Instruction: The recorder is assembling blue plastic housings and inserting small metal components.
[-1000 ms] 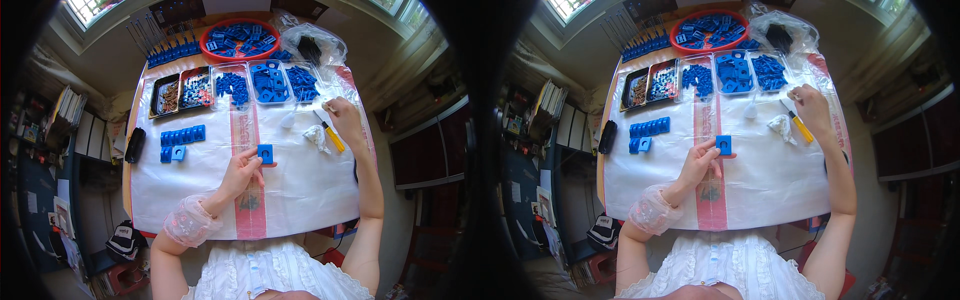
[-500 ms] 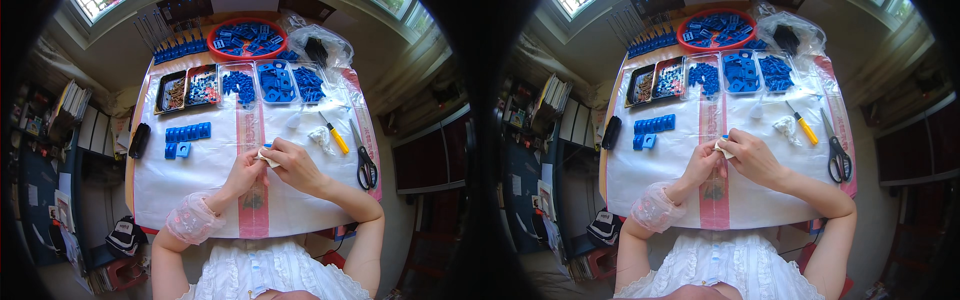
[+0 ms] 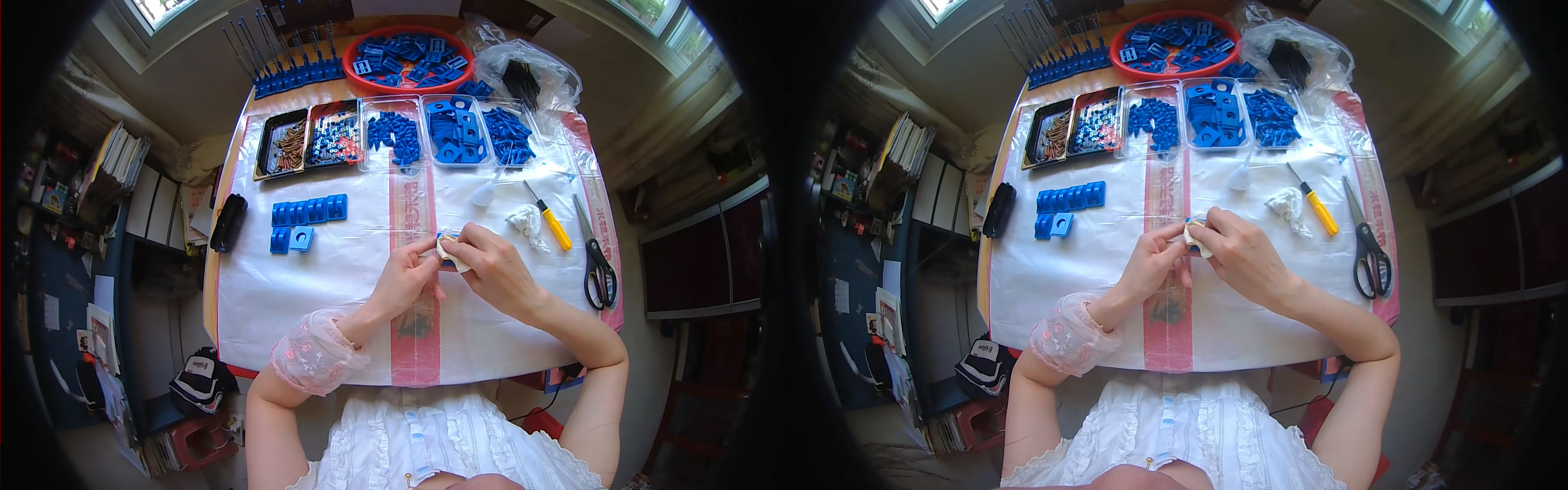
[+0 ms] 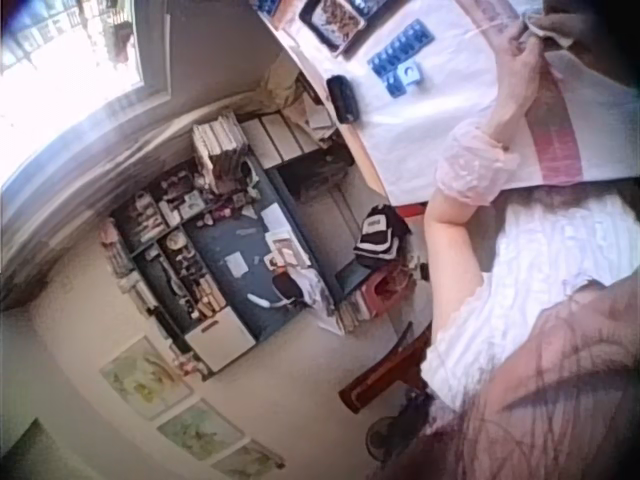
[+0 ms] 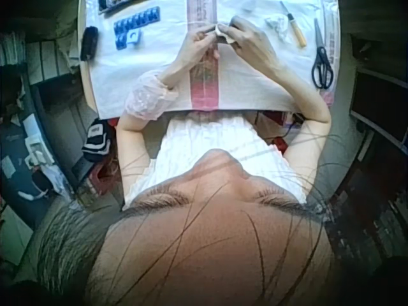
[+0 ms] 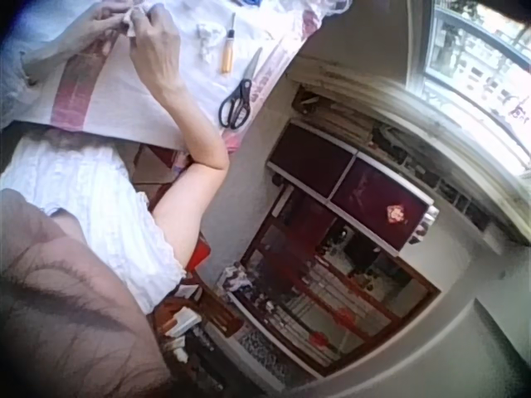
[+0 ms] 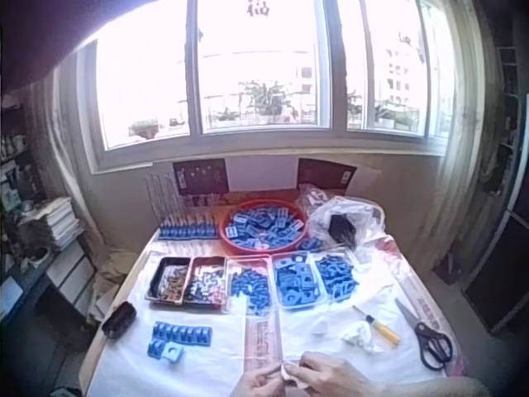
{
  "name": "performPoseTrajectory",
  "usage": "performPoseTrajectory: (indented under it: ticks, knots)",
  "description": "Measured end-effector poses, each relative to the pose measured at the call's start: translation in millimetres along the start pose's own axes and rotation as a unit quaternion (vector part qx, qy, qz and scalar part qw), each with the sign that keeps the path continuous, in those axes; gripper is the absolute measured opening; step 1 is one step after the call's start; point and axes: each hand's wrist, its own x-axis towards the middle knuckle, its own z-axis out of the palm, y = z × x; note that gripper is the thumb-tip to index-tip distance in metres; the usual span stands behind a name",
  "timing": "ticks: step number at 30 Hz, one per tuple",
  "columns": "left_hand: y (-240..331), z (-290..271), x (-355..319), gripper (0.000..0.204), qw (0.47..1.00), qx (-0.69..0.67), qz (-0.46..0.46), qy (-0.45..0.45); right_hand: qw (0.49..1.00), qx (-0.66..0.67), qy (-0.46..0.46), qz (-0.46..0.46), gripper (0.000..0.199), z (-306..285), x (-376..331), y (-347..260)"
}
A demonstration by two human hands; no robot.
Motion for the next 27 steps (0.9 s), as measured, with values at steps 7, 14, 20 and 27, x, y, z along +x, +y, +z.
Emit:
performPoseTrajectory:
  ticks: [7,14,20,27]
  knots:
    - [2,-2,2,0.038,1.0,0.006,0.005,-0.013,0.998,-0.019,-0.034,0.055,0.032,-19,-13,14]
    - [3,0,1,0.038,1.0,0.01,-0.003,-0.005,1.0,-0.009,-0.009,0.022,0.026,-37,-9,2]
    - [3,-1,0,0.037,1.0,0.016,-0.002,0.007,0.998,-0.019,-0.046,-0.044,0.037,-20,-9,1]
    - [7,0,3,0.037,1.0,0.0,-0.007,-0.014,0.997,-0.083,0.001,-0.001,0.018,-34,-13,13]
